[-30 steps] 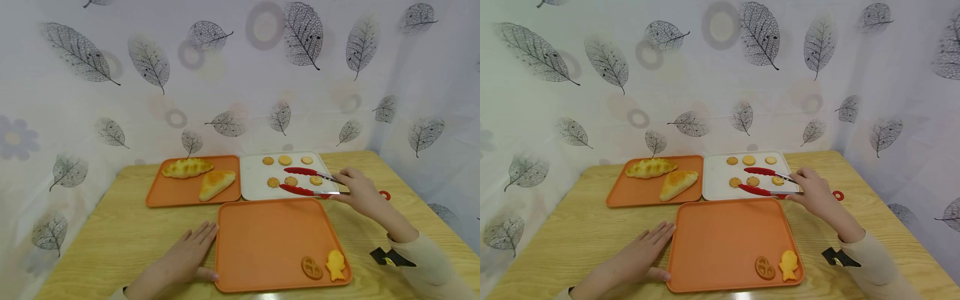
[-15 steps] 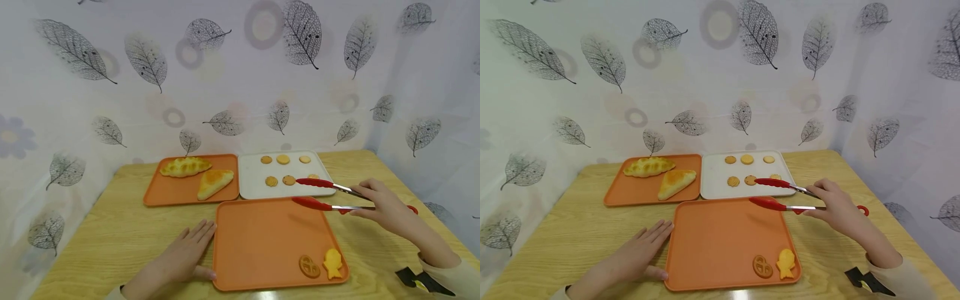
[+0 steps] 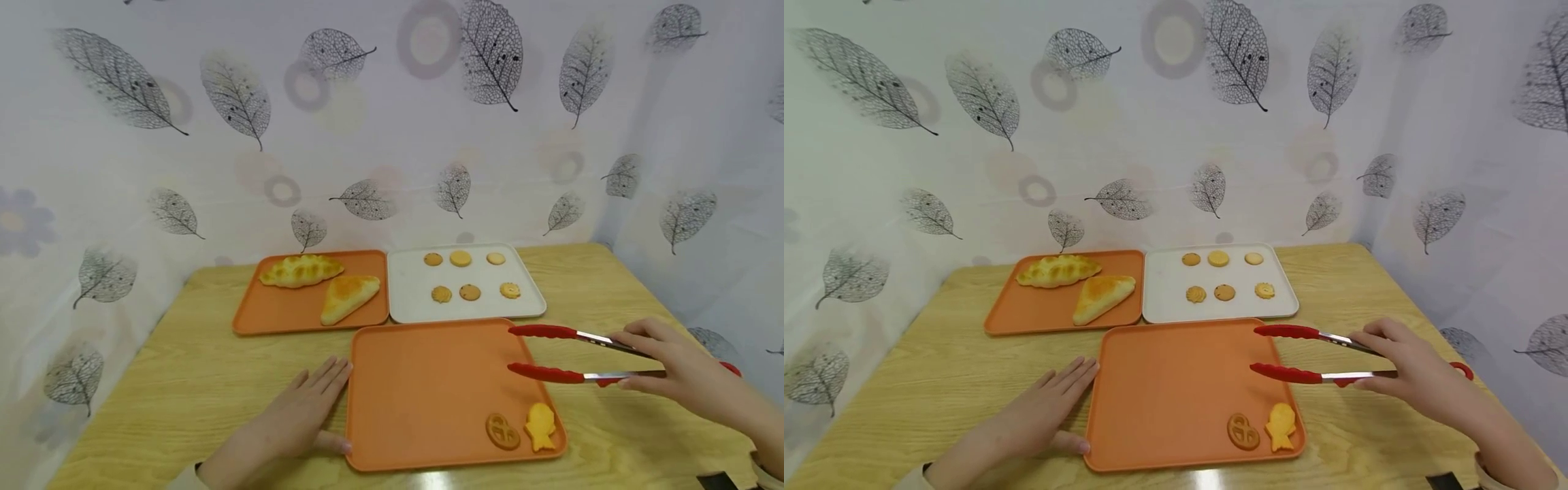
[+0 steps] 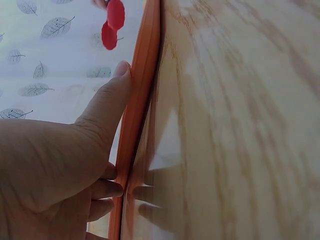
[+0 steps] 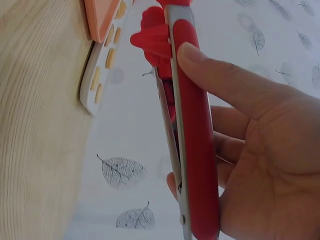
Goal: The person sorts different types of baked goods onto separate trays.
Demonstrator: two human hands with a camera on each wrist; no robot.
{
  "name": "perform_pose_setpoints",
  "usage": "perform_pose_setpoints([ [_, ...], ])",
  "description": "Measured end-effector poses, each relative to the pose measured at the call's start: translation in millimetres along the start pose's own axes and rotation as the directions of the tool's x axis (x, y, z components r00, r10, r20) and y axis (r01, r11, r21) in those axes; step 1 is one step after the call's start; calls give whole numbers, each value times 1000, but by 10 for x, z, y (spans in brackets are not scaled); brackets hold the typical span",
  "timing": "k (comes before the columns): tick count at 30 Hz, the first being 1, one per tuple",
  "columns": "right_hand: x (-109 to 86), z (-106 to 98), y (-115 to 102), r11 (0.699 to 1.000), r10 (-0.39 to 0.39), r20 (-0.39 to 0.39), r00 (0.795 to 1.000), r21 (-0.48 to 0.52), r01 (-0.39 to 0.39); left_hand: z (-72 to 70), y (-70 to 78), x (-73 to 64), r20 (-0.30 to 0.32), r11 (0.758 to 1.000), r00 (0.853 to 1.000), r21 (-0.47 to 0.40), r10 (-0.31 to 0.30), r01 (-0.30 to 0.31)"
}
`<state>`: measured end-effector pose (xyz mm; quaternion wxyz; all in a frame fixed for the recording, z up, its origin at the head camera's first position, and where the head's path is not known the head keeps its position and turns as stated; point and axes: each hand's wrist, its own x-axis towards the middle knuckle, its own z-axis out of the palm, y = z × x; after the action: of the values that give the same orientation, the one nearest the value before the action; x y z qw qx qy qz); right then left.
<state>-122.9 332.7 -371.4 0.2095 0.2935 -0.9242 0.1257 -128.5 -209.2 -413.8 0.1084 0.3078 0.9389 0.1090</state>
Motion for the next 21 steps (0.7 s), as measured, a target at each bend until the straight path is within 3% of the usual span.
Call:
perform_pose_setpoints([
  [6,-196,-95,3,998,-47,29,998,33,46,10,-18,0,-3,1000,1000,-1,-4,4],
  [12,-308,-145,8,986,-151,73,986,88,145,11,-17,20,1,1000,1000,3,-1,1],
  [18,-342,-185,-23,991,-133,185,974,19,132,6,-11,19,10,1000,1000,-1,-6,6],
  [21,-339,-188,-48,990,-130,195,972,-28,138,10,-18,19,14,1000,1000,-11,-14,14],
])
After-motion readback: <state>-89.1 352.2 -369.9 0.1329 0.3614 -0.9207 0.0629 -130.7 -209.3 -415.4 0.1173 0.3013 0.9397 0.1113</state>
